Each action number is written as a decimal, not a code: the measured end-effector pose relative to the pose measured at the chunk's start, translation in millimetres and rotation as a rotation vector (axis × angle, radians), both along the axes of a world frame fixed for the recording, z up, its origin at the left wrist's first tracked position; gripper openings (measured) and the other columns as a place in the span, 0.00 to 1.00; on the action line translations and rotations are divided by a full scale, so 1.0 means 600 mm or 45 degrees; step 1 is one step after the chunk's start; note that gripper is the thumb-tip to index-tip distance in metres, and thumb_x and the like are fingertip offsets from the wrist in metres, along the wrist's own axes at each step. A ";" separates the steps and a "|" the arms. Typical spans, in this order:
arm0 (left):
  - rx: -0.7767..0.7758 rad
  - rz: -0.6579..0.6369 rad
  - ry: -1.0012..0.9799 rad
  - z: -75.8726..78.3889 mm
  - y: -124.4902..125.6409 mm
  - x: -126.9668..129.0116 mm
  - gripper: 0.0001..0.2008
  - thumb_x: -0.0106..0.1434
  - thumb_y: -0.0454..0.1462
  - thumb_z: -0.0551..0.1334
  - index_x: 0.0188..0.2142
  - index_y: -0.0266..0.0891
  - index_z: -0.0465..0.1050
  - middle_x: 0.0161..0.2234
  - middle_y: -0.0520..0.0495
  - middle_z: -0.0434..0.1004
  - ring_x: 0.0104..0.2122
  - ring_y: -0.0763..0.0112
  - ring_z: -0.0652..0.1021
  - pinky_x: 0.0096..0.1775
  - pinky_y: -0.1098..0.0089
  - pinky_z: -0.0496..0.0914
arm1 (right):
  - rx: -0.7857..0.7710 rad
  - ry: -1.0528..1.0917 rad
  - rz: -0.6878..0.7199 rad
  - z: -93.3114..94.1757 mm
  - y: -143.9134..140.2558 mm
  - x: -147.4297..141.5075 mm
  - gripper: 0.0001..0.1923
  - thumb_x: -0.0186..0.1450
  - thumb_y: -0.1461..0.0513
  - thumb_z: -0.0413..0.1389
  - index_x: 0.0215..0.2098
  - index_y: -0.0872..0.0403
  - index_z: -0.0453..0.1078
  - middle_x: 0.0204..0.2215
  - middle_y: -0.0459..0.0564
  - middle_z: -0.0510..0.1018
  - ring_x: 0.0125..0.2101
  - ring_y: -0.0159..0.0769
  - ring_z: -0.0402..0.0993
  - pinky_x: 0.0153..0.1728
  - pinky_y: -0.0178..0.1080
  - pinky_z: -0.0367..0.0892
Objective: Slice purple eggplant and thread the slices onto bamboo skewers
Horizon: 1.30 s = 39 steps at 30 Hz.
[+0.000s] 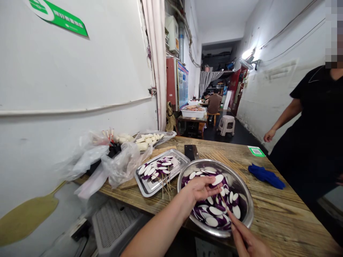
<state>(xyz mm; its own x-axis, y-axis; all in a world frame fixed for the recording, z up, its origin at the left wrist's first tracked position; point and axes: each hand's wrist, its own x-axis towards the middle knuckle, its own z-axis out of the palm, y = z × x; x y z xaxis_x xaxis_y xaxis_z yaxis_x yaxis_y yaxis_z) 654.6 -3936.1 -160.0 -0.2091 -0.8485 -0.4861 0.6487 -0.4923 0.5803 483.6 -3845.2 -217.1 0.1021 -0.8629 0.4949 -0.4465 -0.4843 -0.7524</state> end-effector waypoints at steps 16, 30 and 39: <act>-0.015 -0.048 -0.001 0.015 0.001 -0.006 0.10 0.49 0.25 0.62 0.33 0.30 0.67 0.30 0.42 0.75 0.38 0.61 0.75 0.42 0.62 0.70 | 0.065 0.168 0.166 0.037 -0.009 -0.004 0.22 0.65 0.57 0.41 0.51 0.59 0.63 0.37 0.57 0.77 0.34 0.35 0.75 0.33 0.30 0.69; -0.098 -0.440 -0.206 0.028 0.024 -0.032 0.09 0.51 0.34 0.63 0.33 0.32 0.71 0.32 0.43 0.75 0.34 0.65 0.75 0.43 0.56 0.66 | 0.038 0.120 -0.010 0.050 -0.028 -0.014 0.20 0.63 0.60 0.43 0.50 0.60 0.65 0.39 0.56 0.76 0.32 0.35 0.75 0.33 0.32 0.68; -0.599 -0.462 -2.113 0.032 -0.056 0.023 0.03 0.46 0.34 0.62 0.23 0.36 0.74 0.25 0.46 0.75 0.31 0.65 0.74 0.37 0.70 0.64 | 0.153 -0.017 -0.122 0.043 -0.020 -0.051 0.21 0.63 0.57 0.45 0.49 0.59 0.65 0.21 0.48 0.77 0.15 0.29 0.68 0.16 0.28 0.62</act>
<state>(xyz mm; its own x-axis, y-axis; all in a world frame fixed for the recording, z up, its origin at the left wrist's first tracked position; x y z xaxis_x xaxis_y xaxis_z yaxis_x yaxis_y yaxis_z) 668.6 -3969.5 -141.1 0.0144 -0.9936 -0.1120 -0.8137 -0.0767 0.5762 453.0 -3857.5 -191.1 0.0104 -0.9214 0.3885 -0.4759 -0.3463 -0.8085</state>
